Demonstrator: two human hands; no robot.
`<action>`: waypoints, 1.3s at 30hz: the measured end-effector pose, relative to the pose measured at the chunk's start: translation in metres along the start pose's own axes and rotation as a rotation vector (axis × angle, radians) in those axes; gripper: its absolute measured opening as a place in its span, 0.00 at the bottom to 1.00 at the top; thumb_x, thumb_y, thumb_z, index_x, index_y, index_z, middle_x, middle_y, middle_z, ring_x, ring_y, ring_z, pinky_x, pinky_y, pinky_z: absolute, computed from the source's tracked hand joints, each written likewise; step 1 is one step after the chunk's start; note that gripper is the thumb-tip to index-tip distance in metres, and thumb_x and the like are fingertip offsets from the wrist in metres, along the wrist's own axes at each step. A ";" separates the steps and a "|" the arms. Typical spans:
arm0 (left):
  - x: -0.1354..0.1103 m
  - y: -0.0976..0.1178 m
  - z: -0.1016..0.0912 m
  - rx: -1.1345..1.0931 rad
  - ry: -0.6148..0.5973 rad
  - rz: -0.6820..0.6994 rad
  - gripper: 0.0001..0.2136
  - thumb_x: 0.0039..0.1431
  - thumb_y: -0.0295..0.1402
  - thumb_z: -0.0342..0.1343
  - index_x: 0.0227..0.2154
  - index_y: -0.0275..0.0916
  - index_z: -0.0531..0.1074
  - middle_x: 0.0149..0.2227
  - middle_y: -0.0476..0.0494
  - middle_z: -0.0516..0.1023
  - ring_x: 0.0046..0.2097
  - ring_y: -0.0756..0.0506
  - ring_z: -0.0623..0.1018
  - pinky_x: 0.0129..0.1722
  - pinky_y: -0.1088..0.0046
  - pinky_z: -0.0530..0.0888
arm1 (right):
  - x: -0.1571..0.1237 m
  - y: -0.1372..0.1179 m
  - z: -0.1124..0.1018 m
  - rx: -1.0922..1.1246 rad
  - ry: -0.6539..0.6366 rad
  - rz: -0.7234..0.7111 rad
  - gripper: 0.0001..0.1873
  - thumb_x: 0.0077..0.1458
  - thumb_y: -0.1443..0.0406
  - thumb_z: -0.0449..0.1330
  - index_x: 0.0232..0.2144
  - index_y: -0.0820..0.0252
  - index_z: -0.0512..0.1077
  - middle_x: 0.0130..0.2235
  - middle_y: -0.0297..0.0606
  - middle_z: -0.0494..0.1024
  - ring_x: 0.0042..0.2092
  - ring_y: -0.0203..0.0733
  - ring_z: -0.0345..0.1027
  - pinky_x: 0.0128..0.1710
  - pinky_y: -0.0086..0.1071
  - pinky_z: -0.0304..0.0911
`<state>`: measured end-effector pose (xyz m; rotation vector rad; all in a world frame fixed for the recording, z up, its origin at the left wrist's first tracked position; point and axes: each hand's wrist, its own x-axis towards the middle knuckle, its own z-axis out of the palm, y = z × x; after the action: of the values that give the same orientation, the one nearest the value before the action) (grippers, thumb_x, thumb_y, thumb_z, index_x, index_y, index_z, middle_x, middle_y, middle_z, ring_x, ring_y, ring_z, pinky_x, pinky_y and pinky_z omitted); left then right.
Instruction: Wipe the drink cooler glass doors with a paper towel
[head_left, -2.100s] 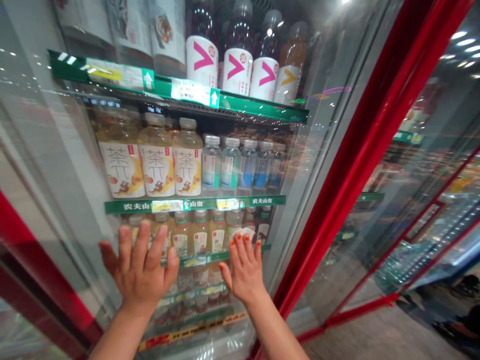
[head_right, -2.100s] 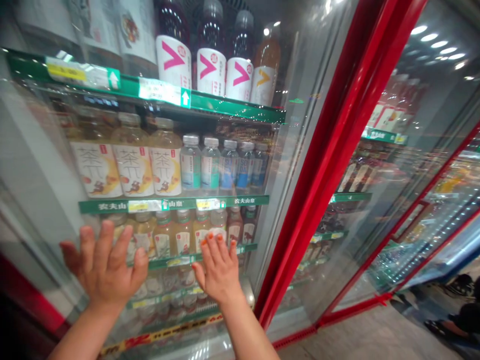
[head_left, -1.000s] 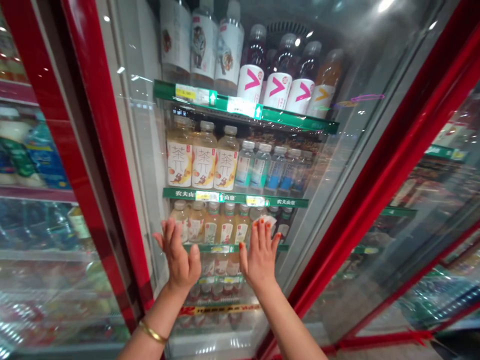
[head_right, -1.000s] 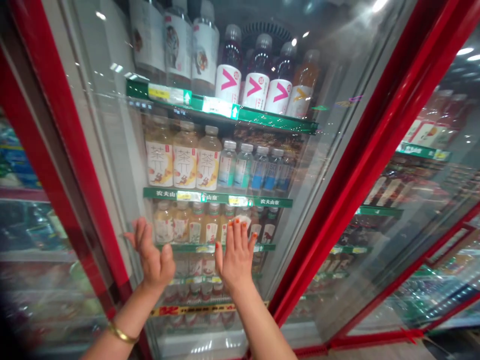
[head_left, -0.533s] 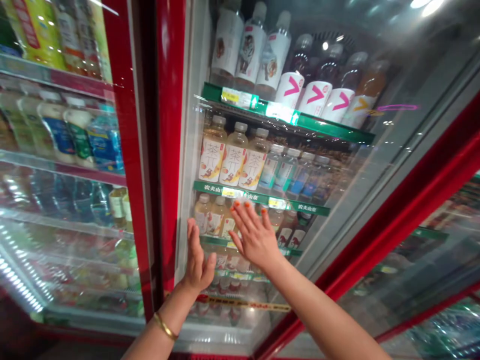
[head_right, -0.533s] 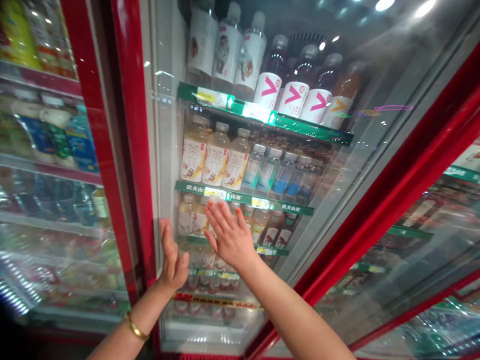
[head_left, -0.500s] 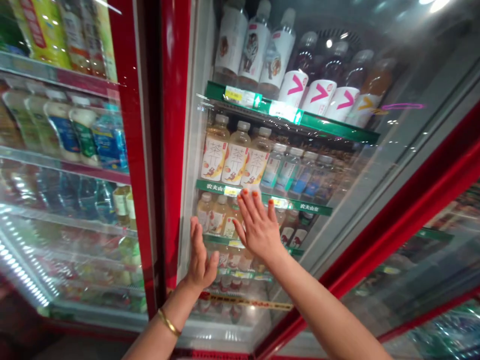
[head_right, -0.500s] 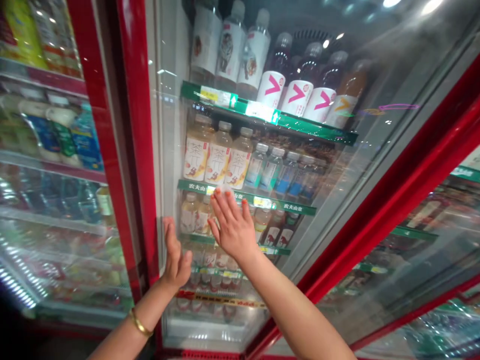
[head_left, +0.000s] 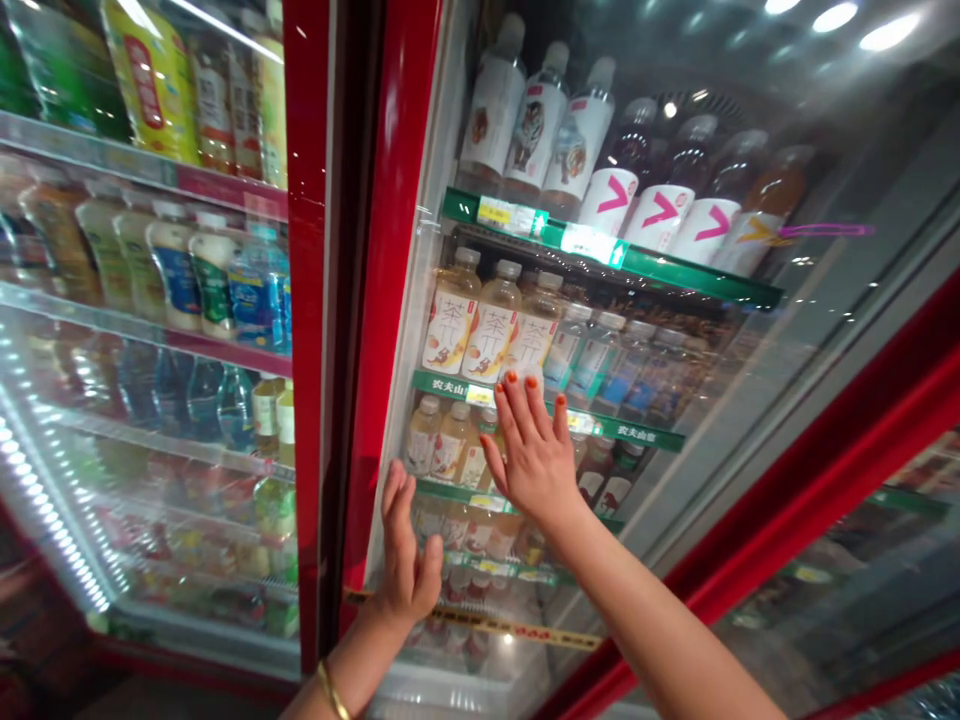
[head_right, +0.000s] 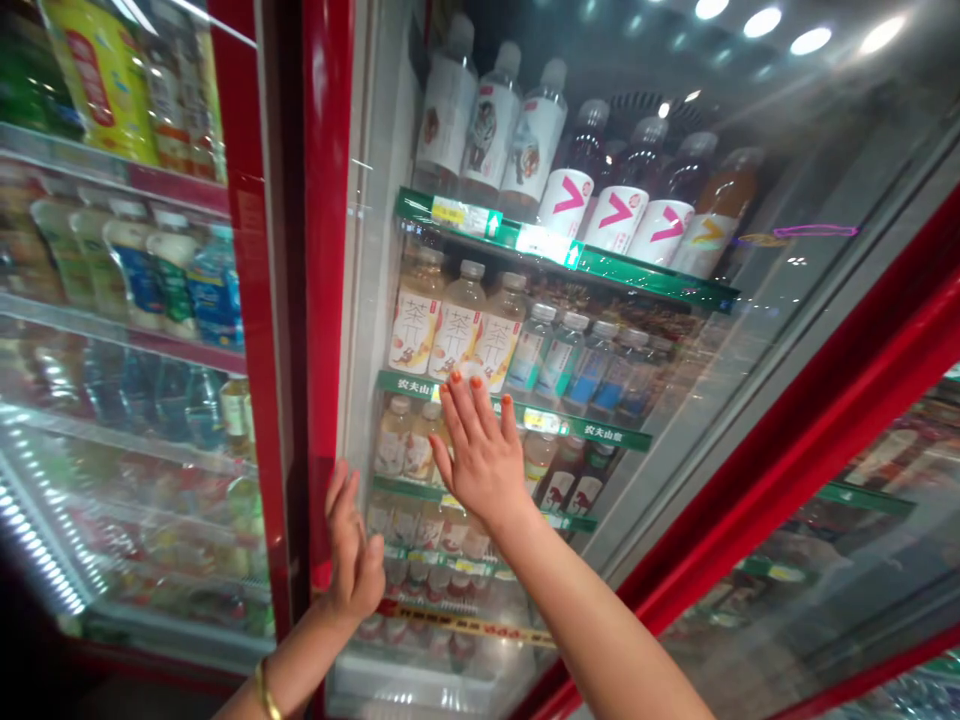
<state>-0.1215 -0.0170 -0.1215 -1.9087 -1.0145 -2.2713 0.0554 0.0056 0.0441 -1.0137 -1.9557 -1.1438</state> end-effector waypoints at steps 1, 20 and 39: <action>0.002 0.004 0.003 -0.008 0.003 0.002 0.32 0.76 0.41 0.49 0.78 0.45 0.53 0.81 0.33 0.51 0.81 0.33 0.54 0.78 0.45 0.62 | 0.005 -0.006 0.003 0.018 -0.008 0.001 0.43 0.76 0.57 0.53 0.81 0.60 0.38 0.79 0.42 0.57 0.82 0.48 0.43 0.83 0.54 0.27; 0.064 0.027 0.095 0.499 -0.009 0.168 0.36 0.76 0.43 0.51 0.80 0.41 0.47 0.81 0.32 0.49 0.83 0.35 0.40 0.81 0.39 0.35 | -0.067 0.058 -0.027 0.185 0.024 -0.134 0.41 0.69 0.67 0.55 0.80 0.61 0.50 0.77 0.44 0.64 0.82 0.47 0.44 0.81 0.52 0.47; -0.060 -0.049 0.042 0.706 -0.084 0.182 0.39 0.74 0.32 0.51 0.81 0.41 0.38 0.82 0.29 0.38 0.83 0.34 0.39 0.81 0.42 0.43 | -0.273 0.000 0.037 0.528 0.008 -0.102 0.22 0.67 0.67 0.58 0.59 0.50 0.79 0.59 0.37 0.86 0.68 0.41 0.72 0.72 0.39 0.62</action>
<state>-0.0888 0.0181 -0.1953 -1.6912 -1.3463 -1.4576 0.1841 -0.0418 -0.1951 -0.6309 -2.1574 -0.6179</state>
